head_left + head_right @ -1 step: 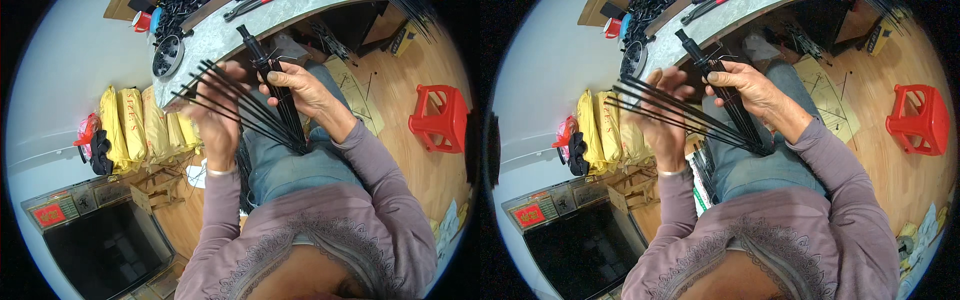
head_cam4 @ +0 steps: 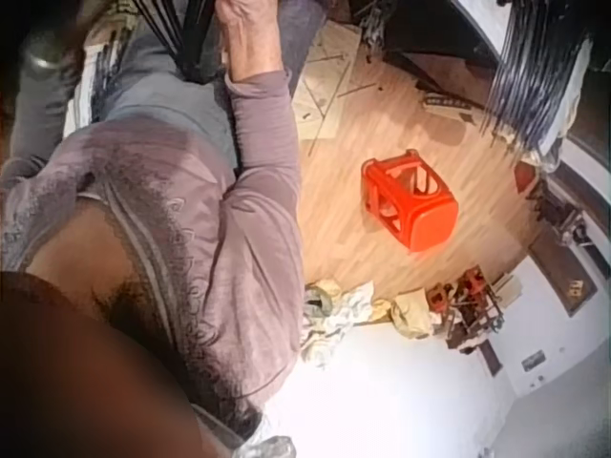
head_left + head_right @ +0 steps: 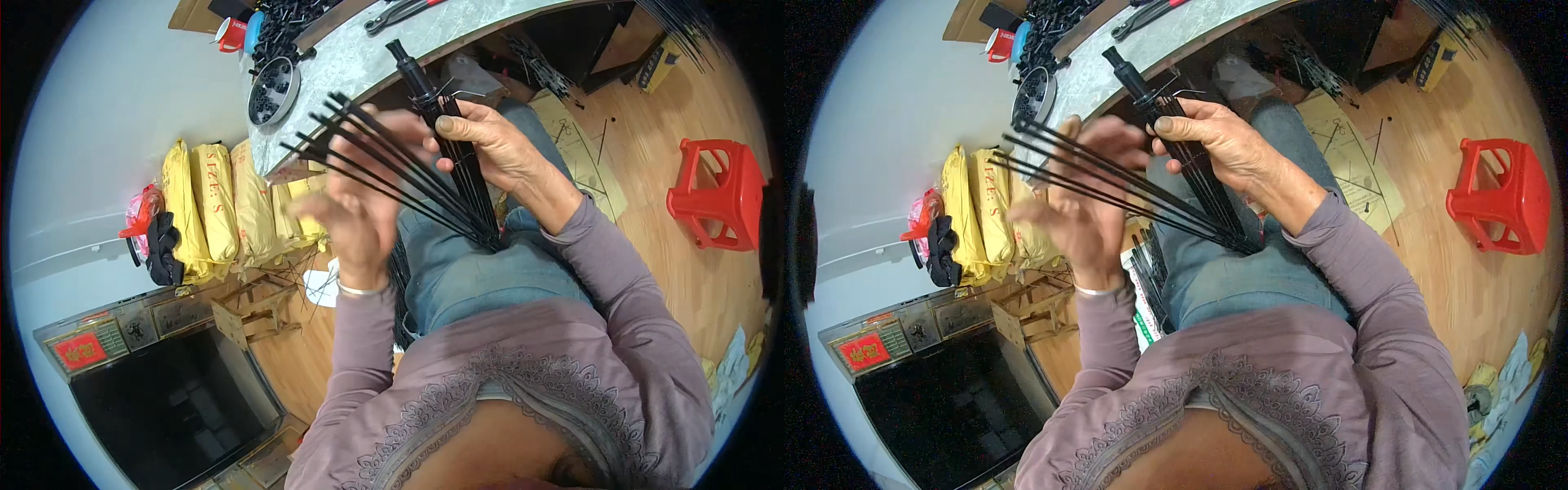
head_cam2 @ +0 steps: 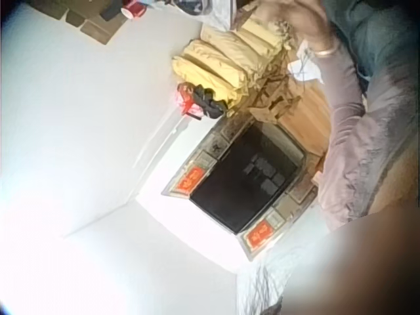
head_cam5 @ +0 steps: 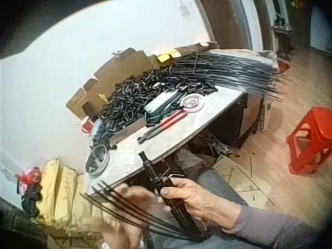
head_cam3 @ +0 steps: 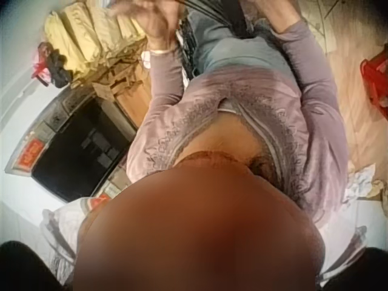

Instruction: Assembling bundles of black wires into a plastic frame and trimming them with pliers at a workbench.

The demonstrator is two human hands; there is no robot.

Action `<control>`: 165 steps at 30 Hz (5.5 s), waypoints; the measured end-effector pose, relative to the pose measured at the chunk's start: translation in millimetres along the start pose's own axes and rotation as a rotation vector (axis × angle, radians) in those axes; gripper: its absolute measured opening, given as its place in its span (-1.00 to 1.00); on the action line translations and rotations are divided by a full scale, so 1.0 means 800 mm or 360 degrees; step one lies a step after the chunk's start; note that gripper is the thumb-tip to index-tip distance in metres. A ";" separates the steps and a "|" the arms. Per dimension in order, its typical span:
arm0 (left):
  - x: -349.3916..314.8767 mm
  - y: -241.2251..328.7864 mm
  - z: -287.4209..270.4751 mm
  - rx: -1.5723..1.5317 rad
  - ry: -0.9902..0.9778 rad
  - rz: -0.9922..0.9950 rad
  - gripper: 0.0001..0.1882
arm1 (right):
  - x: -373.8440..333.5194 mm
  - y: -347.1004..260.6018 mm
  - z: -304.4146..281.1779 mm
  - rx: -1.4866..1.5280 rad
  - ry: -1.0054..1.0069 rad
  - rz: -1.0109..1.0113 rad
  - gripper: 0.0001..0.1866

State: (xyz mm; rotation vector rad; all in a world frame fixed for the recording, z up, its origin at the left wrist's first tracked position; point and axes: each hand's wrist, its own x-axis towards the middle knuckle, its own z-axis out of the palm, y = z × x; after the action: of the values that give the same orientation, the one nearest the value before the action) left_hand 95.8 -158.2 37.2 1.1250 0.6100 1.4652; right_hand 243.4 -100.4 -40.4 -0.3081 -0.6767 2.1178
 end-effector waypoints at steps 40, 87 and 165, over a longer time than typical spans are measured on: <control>0.024 -0.052 0.007 0.0768 0.0658 0.0057 -0.71 | 0.026 -0.030 -0.016 -0.0785 -0.0060 0.0198 -0.55; 0.030 -0.056 0.019 0.0565 0.0703 0.0088 -0.79 | -0.012 -0.039 0.029 -0.1827 0.0370 -0.0428 -0.71; 0.015 -0.056 0.048 0.0407 0.0718 0.0106 -0.75 | -0.027 -0.016 0.027 -0.1291 0.0322 -0.0548 -0.72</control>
State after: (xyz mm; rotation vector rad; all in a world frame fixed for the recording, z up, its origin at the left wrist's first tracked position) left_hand 151.1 -144.8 17.9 1.0158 1.1074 1.7503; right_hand 255.0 -119.2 -15.8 -0.7684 -1.3388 1.3824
